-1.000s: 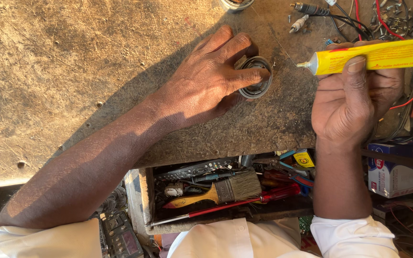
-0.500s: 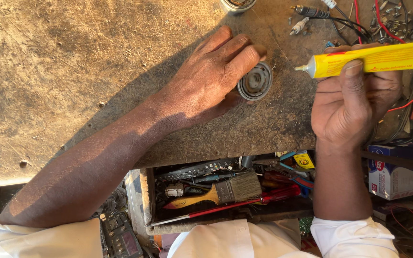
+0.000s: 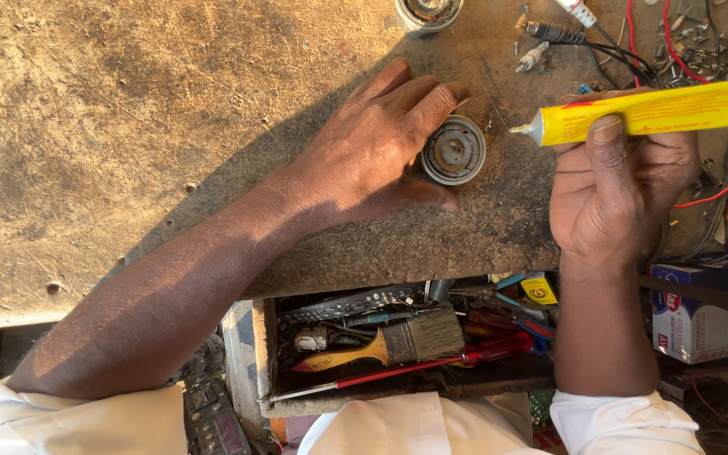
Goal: The person applies adhesive from a yellow tube into two small metal rings on a workbench. They then retrieve a wedding invitation card, open it, and use scissors to cut out a small rectangular piece of paper from the card.
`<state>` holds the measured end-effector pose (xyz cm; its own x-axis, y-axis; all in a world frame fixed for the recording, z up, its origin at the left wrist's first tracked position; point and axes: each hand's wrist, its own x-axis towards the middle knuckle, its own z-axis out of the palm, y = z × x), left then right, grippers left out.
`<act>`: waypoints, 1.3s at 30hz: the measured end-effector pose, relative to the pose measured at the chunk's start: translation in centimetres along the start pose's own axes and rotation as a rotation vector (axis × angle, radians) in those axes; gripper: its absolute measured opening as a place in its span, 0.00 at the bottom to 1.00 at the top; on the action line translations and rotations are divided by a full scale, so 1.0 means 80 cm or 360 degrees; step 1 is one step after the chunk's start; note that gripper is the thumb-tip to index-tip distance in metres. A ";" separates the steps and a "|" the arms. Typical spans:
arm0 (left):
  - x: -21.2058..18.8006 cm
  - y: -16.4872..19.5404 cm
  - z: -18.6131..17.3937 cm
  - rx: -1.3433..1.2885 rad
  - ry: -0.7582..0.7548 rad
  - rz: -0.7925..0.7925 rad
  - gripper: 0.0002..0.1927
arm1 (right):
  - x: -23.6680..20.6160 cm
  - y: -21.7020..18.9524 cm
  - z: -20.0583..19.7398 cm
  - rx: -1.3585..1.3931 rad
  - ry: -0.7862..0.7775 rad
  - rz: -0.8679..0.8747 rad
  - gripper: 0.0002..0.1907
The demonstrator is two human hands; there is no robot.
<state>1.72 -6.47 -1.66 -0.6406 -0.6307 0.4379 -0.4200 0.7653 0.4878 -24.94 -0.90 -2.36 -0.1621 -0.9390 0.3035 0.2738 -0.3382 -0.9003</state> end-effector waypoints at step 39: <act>-0.007 -0.009 0.003 -0.0373 0.0134 0.0044 0.60 | 0.000 0.010 0.016 -0.0226 -0.0040 -0.0041 0.09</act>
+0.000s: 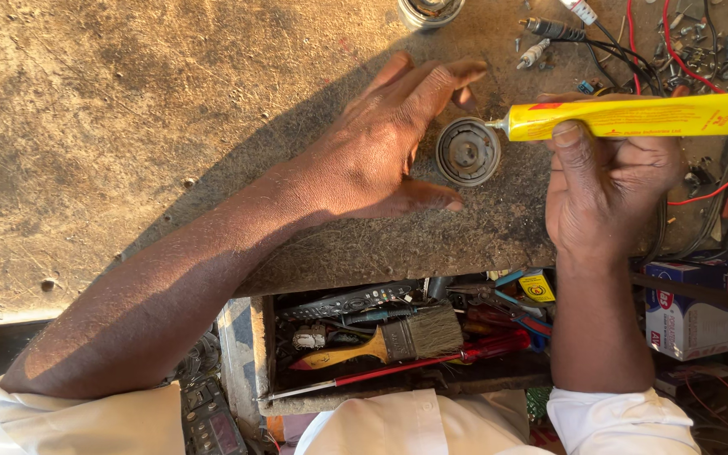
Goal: The person applies adhesive from a yellow tube into two small metal rings on a workbench. They then retrieve a wedding invitation card, open it, and use scissors to cut out a small rectangular piece of paper from the card.
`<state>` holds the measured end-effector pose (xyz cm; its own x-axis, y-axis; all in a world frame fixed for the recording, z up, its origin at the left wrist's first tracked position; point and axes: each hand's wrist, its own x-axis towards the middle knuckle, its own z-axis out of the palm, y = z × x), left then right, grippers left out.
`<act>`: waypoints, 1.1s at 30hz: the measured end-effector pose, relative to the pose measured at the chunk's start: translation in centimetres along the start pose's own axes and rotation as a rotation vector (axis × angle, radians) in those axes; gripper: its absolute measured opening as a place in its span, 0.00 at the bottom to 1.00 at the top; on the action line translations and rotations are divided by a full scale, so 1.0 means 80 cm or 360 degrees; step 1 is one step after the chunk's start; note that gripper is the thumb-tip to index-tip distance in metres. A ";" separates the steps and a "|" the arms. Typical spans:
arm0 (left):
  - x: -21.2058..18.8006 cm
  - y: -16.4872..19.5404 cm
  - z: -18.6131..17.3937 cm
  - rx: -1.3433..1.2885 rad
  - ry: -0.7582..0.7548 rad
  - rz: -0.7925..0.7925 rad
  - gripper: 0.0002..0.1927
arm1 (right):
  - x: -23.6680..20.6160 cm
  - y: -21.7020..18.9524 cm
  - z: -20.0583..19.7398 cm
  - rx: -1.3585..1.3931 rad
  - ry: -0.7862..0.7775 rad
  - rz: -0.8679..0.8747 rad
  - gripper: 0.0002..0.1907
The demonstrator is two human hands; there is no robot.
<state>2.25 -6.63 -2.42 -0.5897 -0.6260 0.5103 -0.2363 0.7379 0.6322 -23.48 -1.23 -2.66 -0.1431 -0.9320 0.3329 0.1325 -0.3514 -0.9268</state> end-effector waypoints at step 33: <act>0.001 0.005 0.000 -0.0072 -0.0107 -0.0014 0.55 | 0.007 -0.001 -0.031 0.0582 0.0182 0.0414 0.10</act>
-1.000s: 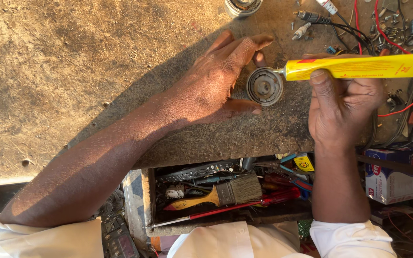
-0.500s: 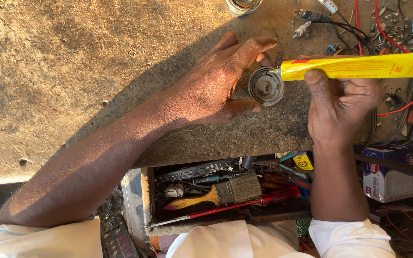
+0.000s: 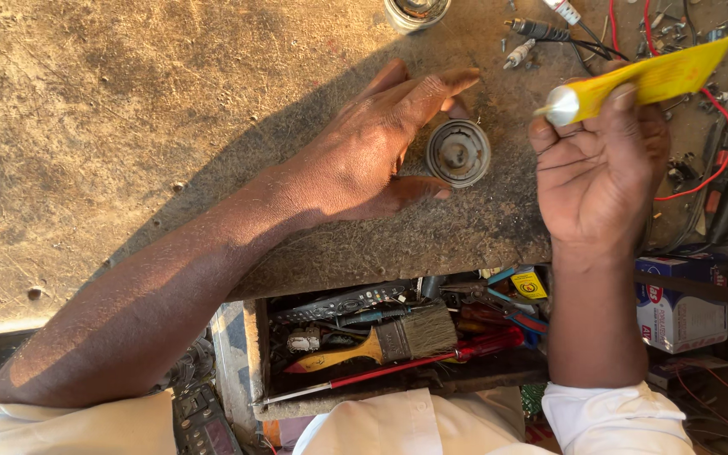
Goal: The person applies adhesive from a yellow tube into two small metal rings on a workbench. They then retrieve a wedding invitation card, open it, and use scissors to cut out a small rectangular piece of paper from the card.
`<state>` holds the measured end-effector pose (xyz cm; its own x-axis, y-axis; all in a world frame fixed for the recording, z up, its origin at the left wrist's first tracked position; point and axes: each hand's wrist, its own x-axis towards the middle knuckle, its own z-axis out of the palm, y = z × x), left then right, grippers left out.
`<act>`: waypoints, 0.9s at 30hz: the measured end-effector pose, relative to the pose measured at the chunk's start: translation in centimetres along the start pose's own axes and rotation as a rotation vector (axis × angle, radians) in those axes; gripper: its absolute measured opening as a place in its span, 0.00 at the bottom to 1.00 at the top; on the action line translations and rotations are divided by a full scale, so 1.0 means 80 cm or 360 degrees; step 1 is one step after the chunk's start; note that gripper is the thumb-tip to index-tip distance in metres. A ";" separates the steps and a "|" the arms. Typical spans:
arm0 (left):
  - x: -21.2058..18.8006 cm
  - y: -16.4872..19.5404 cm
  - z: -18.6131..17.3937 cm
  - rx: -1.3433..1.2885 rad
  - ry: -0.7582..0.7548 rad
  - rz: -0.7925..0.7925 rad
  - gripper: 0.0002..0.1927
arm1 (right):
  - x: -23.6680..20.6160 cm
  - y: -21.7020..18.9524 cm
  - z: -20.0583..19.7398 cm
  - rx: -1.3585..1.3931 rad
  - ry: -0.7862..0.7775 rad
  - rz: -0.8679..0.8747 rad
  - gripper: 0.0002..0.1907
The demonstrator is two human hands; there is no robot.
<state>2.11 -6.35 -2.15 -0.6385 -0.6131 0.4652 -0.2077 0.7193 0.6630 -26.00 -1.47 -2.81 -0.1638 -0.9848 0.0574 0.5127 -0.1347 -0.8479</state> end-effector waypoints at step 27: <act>0.000 -0.006 0.004 0.0056 -0.0009 -0.0099 0.59 | 0.000 0.003 -0.005 -0.0064 0.0077 -0.0054 0.15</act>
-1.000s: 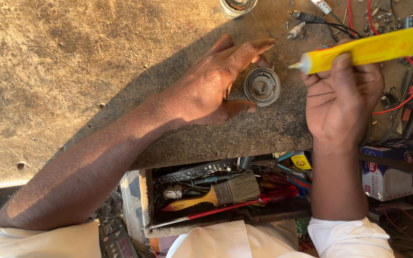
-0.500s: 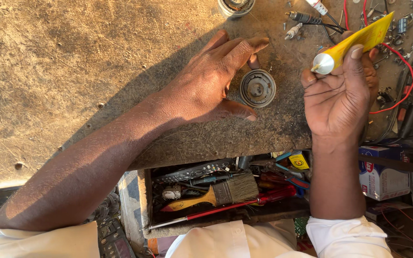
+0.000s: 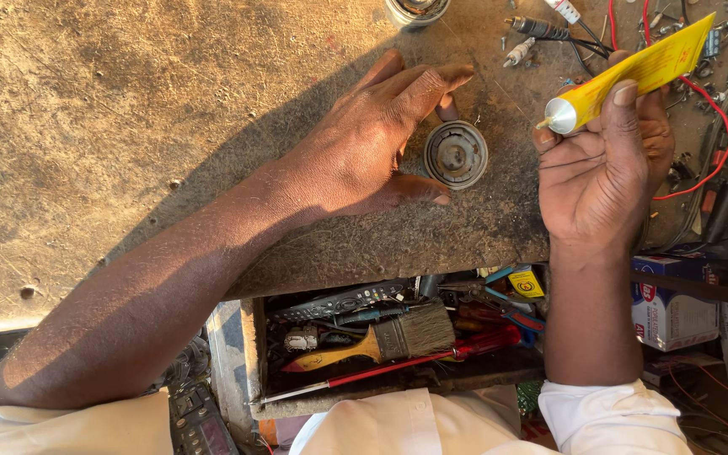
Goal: The person applies adhesive from a yellow tube into two small metal rings on a workbench. They then retrieve a wedding invitation card, open it, and use scissors to cut out a small rectangular piece of paper from the card.
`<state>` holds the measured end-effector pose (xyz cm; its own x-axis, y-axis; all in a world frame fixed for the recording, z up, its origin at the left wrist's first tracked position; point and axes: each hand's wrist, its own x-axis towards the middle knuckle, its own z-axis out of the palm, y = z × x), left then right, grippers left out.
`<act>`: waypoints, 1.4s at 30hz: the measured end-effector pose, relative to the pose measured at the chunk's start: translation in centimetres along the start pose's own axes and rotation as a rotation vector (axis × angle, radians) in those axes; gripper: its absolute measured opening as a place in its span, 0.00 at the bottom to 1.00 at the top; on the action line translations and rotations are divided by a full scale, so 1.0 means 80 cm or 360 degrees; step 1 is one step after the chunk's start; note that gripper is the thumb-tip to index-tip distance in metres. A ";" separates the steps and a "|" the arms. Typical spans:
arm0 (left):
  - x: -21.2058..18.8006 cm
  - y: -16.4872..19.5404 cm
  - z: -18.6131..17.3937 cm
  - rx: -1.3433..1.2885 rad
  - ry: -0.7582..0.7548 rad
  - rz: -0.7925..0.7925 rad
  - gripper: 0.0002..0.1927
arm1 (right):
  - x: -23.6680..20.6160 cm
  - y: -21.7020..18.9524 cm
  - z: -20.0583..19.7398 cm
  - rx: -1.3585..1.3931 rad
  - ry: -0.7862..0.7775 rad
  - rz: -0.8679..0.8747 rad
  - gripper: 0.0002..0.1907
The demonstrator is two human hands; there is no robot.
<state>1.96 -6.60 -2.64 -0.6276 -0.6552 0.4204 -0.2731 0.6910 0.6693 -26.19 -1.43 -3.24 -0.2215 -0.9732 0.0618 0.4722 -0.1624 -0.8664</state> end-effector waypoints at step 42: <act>-0.003 -0.005 0.004 0.0096 0.0057 0.0108 0.58 | 0.000 0.001 0.006 -0.0231 -0.0039 -0.0100 0.15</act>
<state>1.98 -6.60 -3.20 -0.6199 -0.6160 0.4861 -0.2747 0.7506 0.6009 -25.75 -1.54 -3.10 -0.2252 -0.9658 0.1289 0.3295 -0.2000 -0.9228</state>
